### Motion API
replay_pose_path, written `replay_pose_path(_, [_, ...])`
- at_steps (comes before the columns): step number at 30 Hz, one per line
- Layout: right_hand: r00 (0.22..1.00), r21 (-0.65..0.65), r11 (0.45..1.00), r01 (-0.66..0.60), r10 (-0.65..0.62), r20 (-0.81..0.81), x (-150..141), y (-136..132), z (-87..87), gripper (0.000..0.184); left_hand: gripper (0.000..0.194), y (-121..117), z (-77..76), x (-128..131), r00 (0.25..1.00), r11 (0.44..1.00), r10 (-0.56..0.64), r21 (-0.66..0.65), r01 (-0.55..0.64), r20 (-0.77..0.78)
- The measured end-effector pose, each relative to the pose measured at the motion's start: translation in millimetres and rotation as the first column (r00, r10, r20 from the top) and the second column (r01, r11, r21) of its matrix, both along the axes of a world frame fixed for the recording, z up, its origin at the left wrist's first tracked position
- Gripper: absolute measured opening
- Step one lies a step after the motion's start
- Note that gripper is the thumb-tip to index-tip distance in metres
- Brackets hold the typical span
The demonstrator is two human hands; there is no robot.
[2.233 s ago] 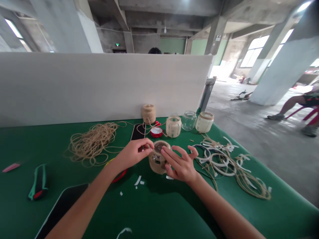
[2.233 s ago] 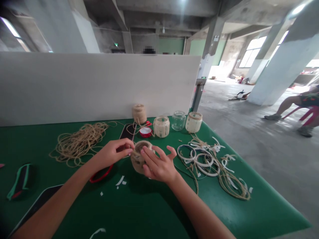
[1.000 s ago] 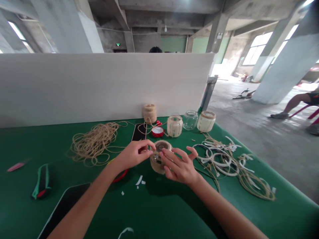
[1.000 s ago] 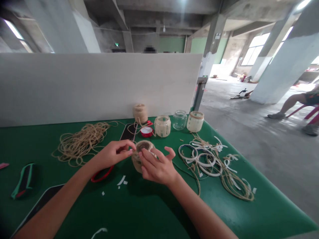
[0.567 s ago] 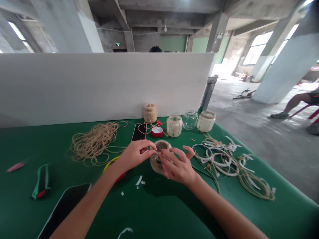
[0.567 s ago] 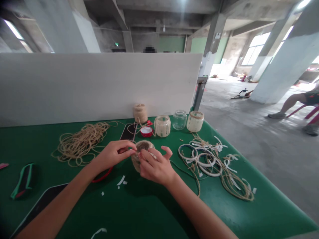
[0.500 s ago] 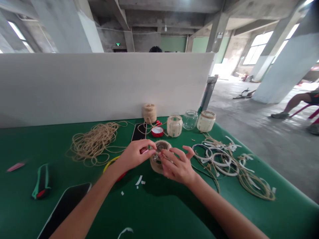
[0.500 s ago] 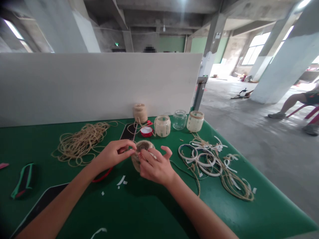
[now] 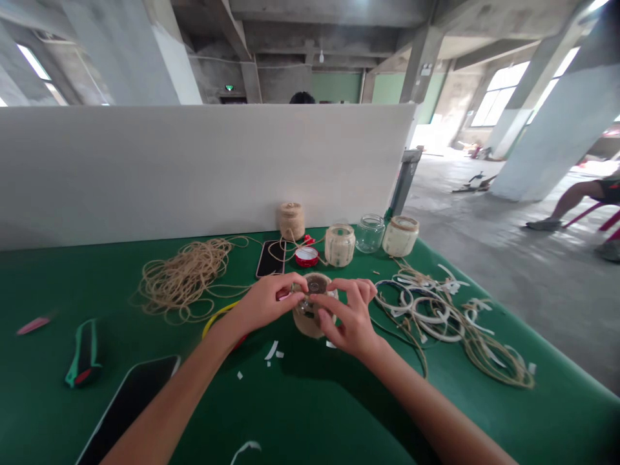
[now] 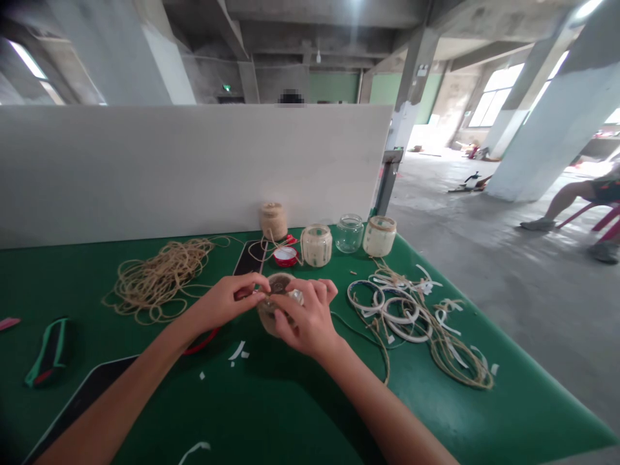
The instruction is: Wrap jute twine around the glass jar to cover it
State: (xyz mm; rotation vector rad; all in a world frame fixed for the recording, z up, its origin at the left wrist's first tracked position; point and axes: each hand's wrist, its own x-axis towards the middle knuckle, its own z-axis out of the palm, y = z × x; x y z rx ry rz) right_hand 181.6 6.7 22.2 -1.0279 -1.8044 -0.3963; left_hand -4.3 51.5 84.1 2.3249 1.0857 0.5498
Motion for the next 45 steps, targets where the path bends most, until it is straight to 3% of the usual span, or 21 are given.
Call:
replay_pose_path(3, [0.998, -0.104, 0.994, 0.042, -0.047, -0.039, 0.3, -0.6, 3.1, 0.030, 0.018, -1.4, -0.6, -0.1, 1.000, 1.000, 0.004, 0.014, -0.004, 0.001])
replay_pose_path(7, [0.982, -0.288, 0.951, 0.113, -0.151, -0.112, -1.9, 1.9, 4.7, 0.085, 0.018, -2.2, -2.0, 0.4, 1.000, 1.000, -0.008, -0.008, 0.009, 0.030])
replay_pose_path(9, [0.977, -0.367, 0.925, 0.103, -0.163, -0.137, -3.8, 3.5, 3.7, 0.099, 0.017, -2.5, -2.6, 0.9, 0.999, 1.000, -0.012, -0.018, 0.013, 0.040])
replay_pose_path(16, [0.988, -0.470, 0.882, -0.026, -0.048, -0.146, 0.5, 8.1, 1.4, 0.089, 0.016, -5.7, 2.1, 2.1, 1.000, 0.998, -0.002, 0.063, 0.003, -0.011])
replay_pose_path(21, [0.993, -0.497, 0.860, -0.115, 0.089, -0.076, 12.1, 9.2, 4.6, 0.066, 0.019, -6.1, 1.2, 3.2, 0.999, 0.997, -0.040, 0.068, 0.040, 0.008])
replay_pose_path(28, [0.996, -0.420, 0.907, -0.001, -0.035, -0.079, 4.7, 9.8, 0.8, 0.087, 0.018, -6.5, -3.9, 6.2, 0.999, 0.998, -0.015, 0.057, 0.012, 0.040])
replay_pose_path(41, [0.976, -0.483, 0.850, -0.209, 0.151, -0.157, 19.9, 13.5, 7.6, 0.069, 0.027, -3.1, 3.1, -2.0, 0.997, 0.997, -0.025, -0.067, 0.030, 0.079])
replay_pose_path(45, [0.978, -0.490, 0.846, -0.209, 0.168, -0.126, 23.3, 15.0, 7.1, 0.061, 0.026, -1.6, 4.0, -2.7, 0.998, 0.998, -0.029, -0.059, 0.032, 0.057])
